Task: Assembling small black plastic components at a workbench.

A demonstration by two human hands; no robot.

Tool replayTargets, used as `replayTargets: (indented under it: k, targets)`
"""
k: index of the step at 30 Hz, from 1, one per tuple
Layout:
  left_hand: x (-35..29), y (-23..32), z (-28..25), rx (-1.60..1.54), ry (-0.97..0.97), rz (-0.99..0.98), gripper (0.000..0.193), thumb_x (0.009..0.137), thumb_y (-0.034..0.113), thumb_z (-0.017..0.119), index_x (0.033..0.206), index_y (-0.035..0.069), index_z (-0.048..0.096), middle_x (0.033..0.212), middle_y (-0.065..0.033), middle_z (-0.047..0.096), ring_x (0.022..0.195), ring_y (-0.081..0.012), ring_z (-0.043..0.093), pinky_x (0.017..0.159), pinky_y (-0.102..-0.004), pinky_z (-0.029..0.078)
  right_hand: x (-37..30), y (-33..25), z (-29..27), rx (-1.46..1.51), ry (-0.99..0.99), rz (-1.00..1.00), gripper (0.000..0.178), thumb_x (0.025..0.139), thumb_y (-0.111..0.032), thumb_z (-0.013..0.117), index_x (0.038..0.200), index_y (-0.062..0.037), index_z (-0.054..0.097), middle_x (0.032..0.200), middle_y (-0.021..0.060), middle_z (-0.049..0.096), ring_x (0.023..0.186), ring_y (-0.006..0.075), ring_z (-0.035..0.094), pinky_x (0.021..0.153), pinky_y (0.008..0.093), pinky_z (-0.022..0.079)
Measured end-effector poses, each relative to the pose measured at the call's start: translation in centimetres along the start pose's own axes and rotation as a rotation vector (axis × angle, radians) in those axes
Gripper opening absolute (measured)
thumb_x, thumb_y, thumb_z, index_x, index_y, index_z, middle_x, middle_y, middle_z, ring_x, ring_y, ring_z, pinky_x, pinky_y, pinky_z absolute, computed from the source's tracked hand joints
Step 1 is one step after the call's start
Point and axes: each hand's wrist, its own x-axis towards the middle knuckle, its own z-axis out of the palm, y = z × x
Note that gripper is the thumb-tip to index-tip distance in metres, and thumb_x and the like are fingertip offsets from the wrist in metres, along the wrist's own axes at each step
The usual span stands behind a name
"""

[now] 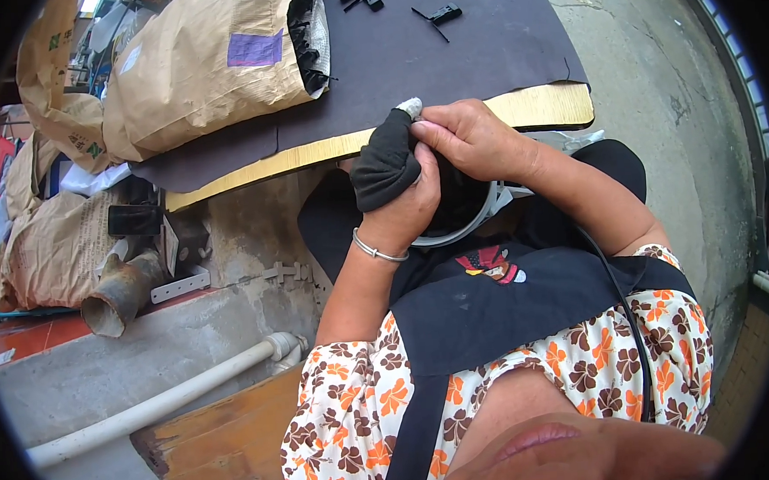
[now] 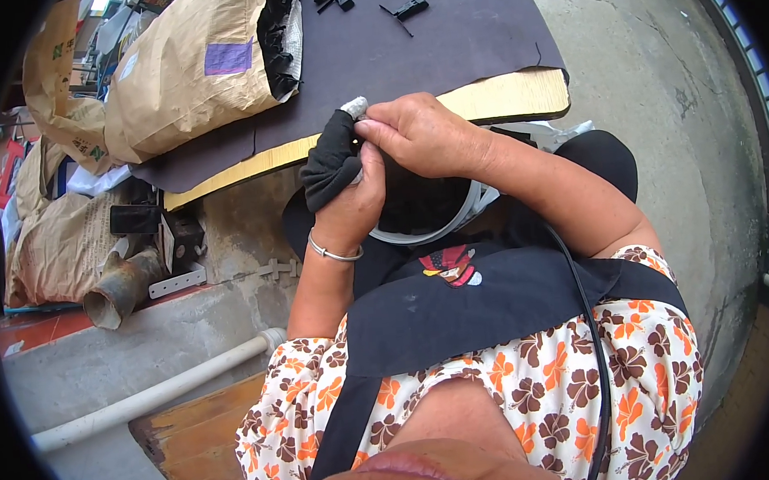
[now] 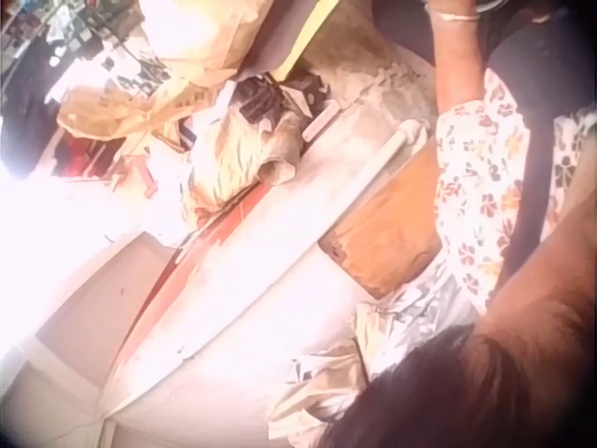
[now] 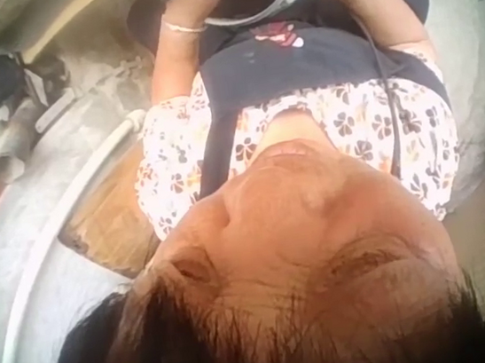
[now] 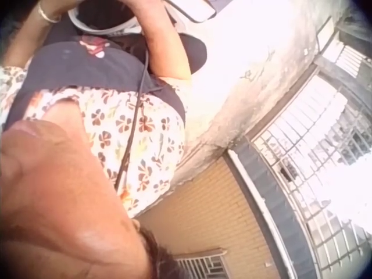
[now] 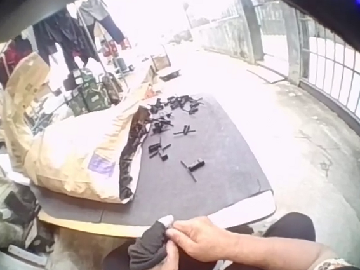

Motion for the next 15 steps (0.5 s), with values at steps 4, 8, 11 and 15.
replayTargets:
  k: [4,8,11,15]
  targets:
    - [0.1,-0.7,-1.0,-0.152,-0.002,-0.048,0.027,0.085,0.006,0.06,0.109,-0.005,0.057,0.106,-0.0144,0.062,0.087,-0.0204,0.061,0.08,-0.0284,0.047,-0.1,-0.4,-1.5,0.053,-0.022,-0.072,0.022,0.092,-0.02,0.054,0.089,0.0015,0.059,0.064,0.0116,0.055,0.061,0.0133,0.052,0.06,0.0294,0.045]
    - [0.2,-1.0,-2.1,-0.868,-0.075,-0.482,0.032,0.09,0.007,0.055,0.12,-0.004,0.05,0.093,-0.004,0.06,0.07,-0.0053,0.051,0.061,-0.0188,0.042,-0.2,-0.5,-2.6,-0.262,-0.227,-0.022,0.017,0.084,-0.014,0.062,0.091,0.0009,0.06,0.072,0.0145,0.061,0.066,0.0224,0.061,0.062,0.0314,0.047]
    - [0.2,-0.9,-2.0,-1.02,-0.062,-0.593,0.032,0.091,0.006,0.053,0.122,-0.003,0.049,0.088,-0.0032,0.06,0.06,-0.0045,0.048,0.052,-0.0186,0.04,-0.1,0.0,-3.0,-0.211,-0.166,-0.133,0.015,0.08,-0.009,0.065,0.09,0.0008,0.061,0.074,0.0151,0.062,0.068,0.0263,0.061,0.061,0.0327,0.048]
    - [0.3,-0.9,-1.9,-1.052,-0.038,-0.611,0.038,0.092,0.005,0.05,0.129,0.002,0.045,0.09,-0.0041,0.06,0.058,-0.0075,0.047,0.051,-0.0224,0.04,0.1,-2.1,-3.9,-0.286,-0.265,0.056,0.011,0.08,-0.006,0.064,0.09,0.0,0.062,0.074,0.0134,0.062,0.067,0.0254,0.061,0.061,0.032,0.048]
